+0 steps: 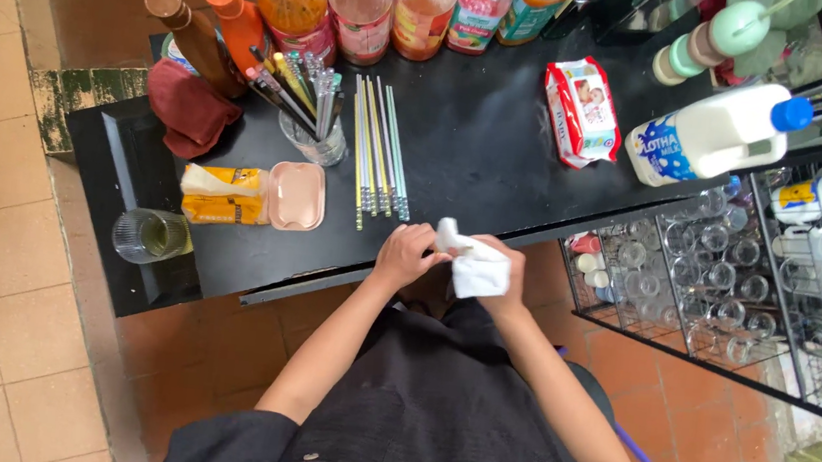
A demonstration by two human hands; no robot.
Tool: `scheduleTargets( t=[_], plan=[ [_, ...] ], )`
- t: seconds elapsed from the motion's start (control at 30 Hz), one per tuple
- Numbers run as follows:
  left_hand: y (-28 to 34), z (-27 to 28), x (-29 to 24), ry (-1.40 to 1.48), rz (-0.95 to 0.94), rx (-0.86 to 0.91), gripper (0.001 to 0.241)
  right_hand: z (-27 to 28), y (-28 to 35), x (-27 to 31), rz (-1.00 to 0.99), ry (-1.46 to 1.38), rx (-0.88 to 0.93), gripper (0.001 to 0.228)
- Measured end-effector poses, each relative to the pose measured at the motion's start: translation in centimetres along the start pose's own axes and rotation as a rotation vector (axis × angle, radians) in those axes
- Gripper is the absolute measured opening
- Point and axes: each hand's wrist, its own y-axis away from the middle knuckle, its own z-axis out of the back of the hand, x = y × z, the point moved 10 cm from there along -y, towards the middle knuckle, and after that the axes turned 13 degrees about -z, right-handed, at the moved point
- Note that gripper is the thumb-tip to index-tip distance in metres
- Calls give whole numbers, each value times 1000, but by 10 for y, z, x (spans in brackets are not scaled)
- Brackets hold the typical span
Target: Cleaning reusable straws individually using a white wipe.
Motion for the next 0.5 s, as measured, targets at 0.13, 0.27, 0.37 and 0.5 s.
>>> scheduleTargets(
  t=[0.13,0.27,0.37,0.5],
  plan=[
    [-8,-13,7,-27,34,-50,30,0,-18,-23,97,157,83,25],
    [-29,-13,9,0,189,-106,29,16,-42,5,146,136,215,20],
    [-39,-15,6,8,310,-169,28,43,-50,63,244,85,192,20],
    [-59,-14,16,-84,303,-275,24,57,-63,106,541,105,230,21]
  ],
)
